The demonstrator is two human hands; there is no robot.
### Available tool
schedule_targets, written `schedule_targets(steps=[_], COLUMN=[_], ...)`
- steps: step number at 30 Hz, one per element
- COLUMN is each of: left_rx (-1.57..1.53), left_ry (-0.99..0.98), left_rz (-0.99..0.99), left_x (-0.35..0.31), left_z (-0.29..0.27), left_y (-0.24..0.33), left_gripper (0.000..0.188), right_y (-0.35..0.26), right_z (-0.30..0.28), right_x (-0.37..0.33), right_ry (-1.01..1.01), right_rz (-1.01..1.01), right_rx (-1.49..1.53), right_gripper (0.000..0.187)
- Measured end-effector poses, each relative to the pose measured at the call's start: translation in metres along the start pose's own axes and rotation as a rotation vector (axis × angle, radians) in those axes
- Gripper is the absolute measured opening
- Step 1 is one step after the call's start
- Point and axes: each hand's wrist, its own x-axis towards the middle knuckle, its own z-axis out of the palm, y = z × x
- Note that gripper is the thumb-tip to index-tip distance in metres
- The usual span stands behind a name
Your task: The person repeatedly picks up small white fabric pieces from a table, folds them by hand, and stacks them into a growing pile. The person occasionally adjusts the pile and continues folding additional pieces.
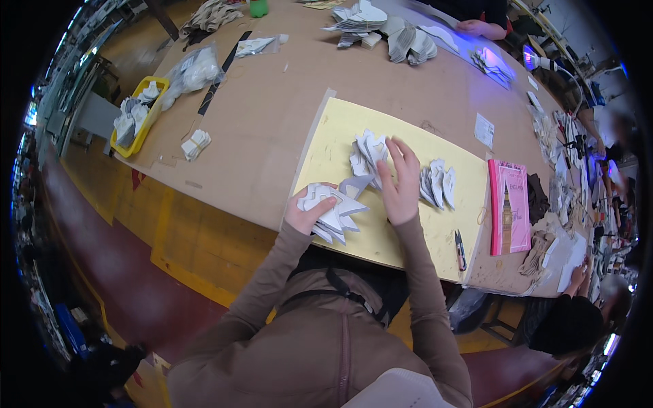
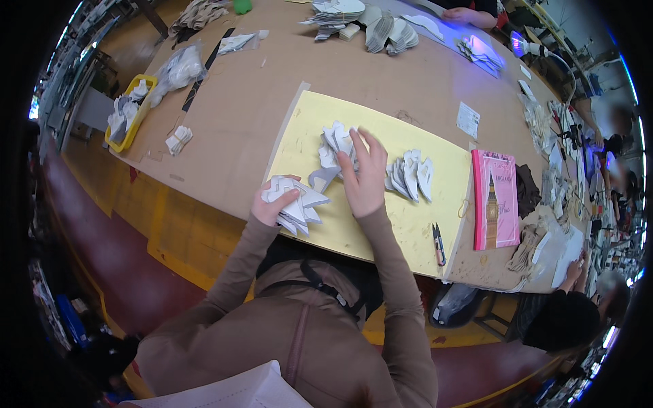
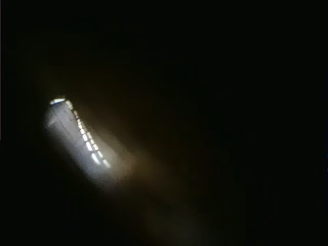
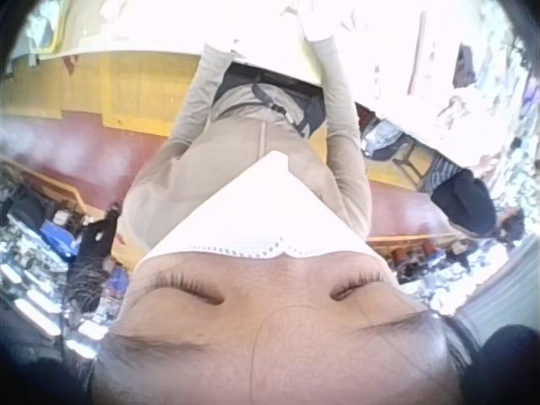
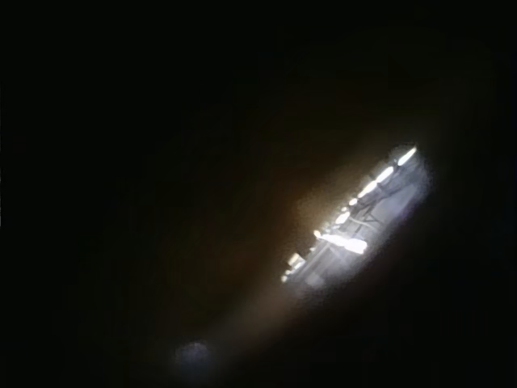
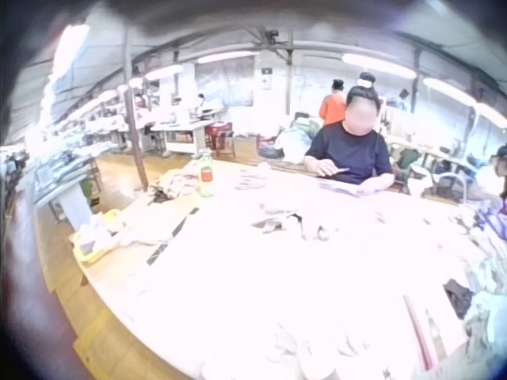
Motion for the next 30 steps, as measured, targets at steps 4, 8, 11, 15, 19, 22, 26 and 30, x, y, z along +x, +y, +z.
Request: schedule_targets(steps=[4, 8, 11, 15, 19, 22, 26, 30], left_rx=[-0.005, -0.069, -0.150, -0.399, -0.382, -0.298, -0.229, -0.115], left_ry=[0.011, 0.135, 0.171, 0.053, -0.022, -0.053, -0.176, -0.244], left_rz=[-0.009, -0.003, 0.011, -0.055, -0.020, -0.032, -0.026, -0.044], left_x=[0.001, 0.004, 0.008, 0.006, 0.000, 0.000, 0.008, 0.011], left_z=[-0.001, -0.022, -0.044, -0.064, -0.053, -0.048, -0.030, -0.001], left_y=[0.001, -0.002, 0.002, 0.009, 0.011, -0.001, -0.009, 0.001], left_gripper=[0.028, 0.028, 0.029, 0.046, 0.058, 0.059, 0.054, 0.045], right_y=[-0.019, -0.016, -0.020, -0.013, -0.023, -0.003, 0.024, 0.058], right_z=[-0.016, -0.004, 0.013, 0.030, 0.009, -0.034, -0.095, -0.116], right_x=[-0.021, -0.040, -0.049, -0.054, -0.053, -0.039, -0.036, -0.037], right_ry=[-0.144, -0.257, -0.223, -0.231, -0.272, -0.054, 0.139, 0.216], right_rz=[0.115, 0.326, 0.354, 0.332, 0.485, -0.005, 0.168, 0.258], right_rx=[0.228, 0.148, -0.080, 0.030, 0.723, 0.448, 0.461, 0.291], right_gripper=[0.021, 0.020, 0.023, 0.018, 0.014, 0.018, 0.018, 0.016])
